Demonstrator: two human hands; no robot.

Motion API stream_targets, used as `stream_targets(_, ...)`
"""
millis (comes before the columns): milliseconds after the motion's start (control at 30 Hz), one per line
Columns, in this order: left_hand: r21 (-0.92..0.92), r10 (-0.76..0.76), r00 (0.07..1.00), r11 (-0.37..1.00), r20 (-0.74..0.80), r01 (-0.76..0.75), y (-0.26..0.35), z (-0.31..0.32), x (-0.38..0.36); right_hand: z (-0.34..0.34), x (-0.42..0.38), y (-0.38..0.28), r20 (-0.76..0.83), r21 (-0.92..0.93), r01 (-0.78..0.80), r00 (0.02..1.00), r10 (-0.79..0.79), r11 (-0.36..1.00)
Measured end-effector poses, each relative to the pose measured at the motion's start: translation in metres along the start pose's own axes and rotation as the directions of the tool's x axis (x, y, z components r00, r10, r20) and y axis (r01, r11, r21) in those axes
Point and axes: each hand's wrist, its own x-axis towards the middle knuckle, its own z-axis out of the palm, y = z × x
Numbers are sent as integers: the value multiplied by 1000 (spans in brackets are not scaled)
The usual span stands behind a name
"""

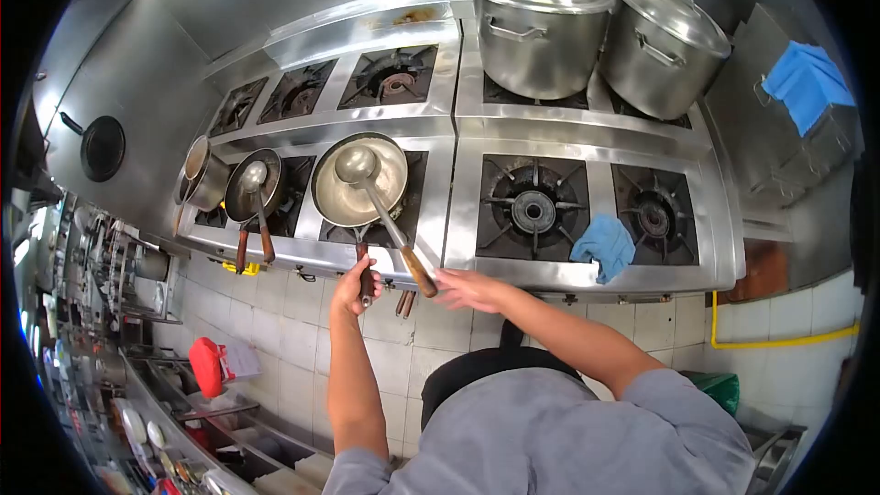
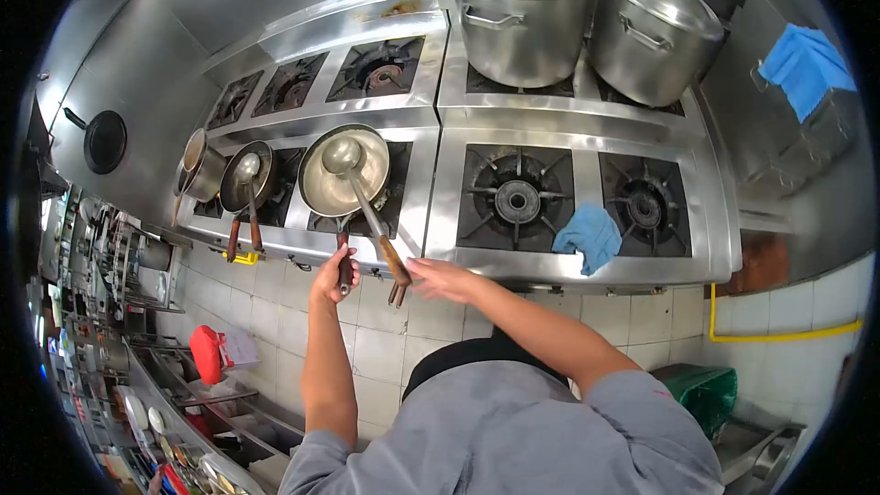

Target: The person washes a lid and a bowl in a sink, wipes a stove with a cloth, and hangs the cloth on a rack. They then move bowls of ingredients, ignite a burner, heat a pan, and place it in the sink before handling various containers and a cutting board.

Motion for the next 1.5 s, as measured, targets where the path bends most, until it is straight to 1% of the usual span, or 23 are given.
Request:
stream_targets(133, -90, -7, 996, 996, 93, 16, 6, -7, 18, 19, 56, -20, 51, 257, 33, 998, -48, 966)
stream_targets(167, -134, -15, 993, 990, 114, 31, 9, -9, 21, 24, 61, -22, -65, 264, 54, 997, -38, 963)
stream_targets(233, -119, -45, 983, 991, 176, 67, 14, -11, 24, 25, 57, -29, -124, 46, 85, 989, -78, 995)
stream_targets(267, -124, -69, 982, 988, 175, 92, 17, -11, 25, 31, 51, -32, -302, -383, 88, 929, -214, 920)
stream_targets(300, -131, -90, 982, 985, 163, 112, 15, -11, 24, 34, 43, -31, -381, -733, -4, 832, -404, 681)
stream_targets(367, -141, -96, 988, 984, 121, 112, 20, -1, 16, 20, 35, -17, -320, -901, 31, 626, -711, 433)
stream_targets(433, -155, -44, 982, 985, 186, 73, 14, -6, 22, 8, 26, -5, -395, -906, -116, 578, -714, 408)
stream_targets(500, -160, 27, 983, 987, 182, 2, 12, -9, 22, 13, 18, 16, -462, -868, -101, 522, -717, 486)
stream_targets(533, -162, 32, 983, 987, 183, -2, 13, -13, 21, 16, 16, 27, -459, -871, -101, 521, -720, 482)
stream_targets(600, -138, 51, 973, 990, 223, -21, 14, -22, 16, 23, 14, 50, -528, -772, 20, 537, -658, 636)
stream_targets(633, -136, 51, 971, 990, 232, -20, 16, -28, 11, 29, 16, 55, -532, -773, 16, 530, -661, 634)
stream_targets(700, -72, 74, 963, 996, 259, -57, 23, -42, 2, 40, 19, 63, -743, -450, 69, 524, -416, 890)
stream_targets(767, -38, 67, 967, 998, 246, -59, 36, -48, -16, 45, 25, 64, -745, -370, 154, 540, -392, 916)
stream_targets(833, -2, 91, 961, 996, 262, -93, 46, -59, -27, 40, 38, 69, -781, -92, 167, 600, -175, 982)
stream_targets(900, 32, 76, 965, 996, 252, -87, 57, -66, -45, 36, 54, 78, -795, -63, 211, 580, -177, 975)
stream_targets(967, 75, 45, 962, 995, 268, -67, 65, -69, -57, 22, 68, 91, -729, -37, 159, 670, -136, 987)
stream_targets(1033, 118, 40, 955, 990, 292, -77, 65, -71, -64, -8, 99, 122, -720, -429, 19, 596, -355, 903)
stream_targets(1100, 103, 35, 944, 992, 329, -73, 59, -65, -77, 12, 85, 104, -629, -721, -59, 473, -617, 690)
stream_targets(1267, 179, -43, 905, 983, 422, -36, 40, -36, -108, 15, 52, 120, -695, -695, -226, 455, -556, 683)
stream_targets(1300, 202, -61, 891, 979, 449, -34, 35, -30, -113, 15, 39, 133, -717, -678, -232, 421, -556, 698)
stream_targets(1367, 281, -123, 852, 959, 509, -30, 21, -16, -121, 4, 19, 183, -705, -596, -27, 495, -507, 803)
stream_targets(1433, 367, -158, 824, 928, 545, -64, 4, 5, -133, 15, -31, 219, -729, -603, -281, 575, -372, 747)
stream_targets(1500, 522, -272, 780, 849, 564, -81, -17, 32, -146, 10, -75, 296, -715, -582, -326, 642, -277, 745)
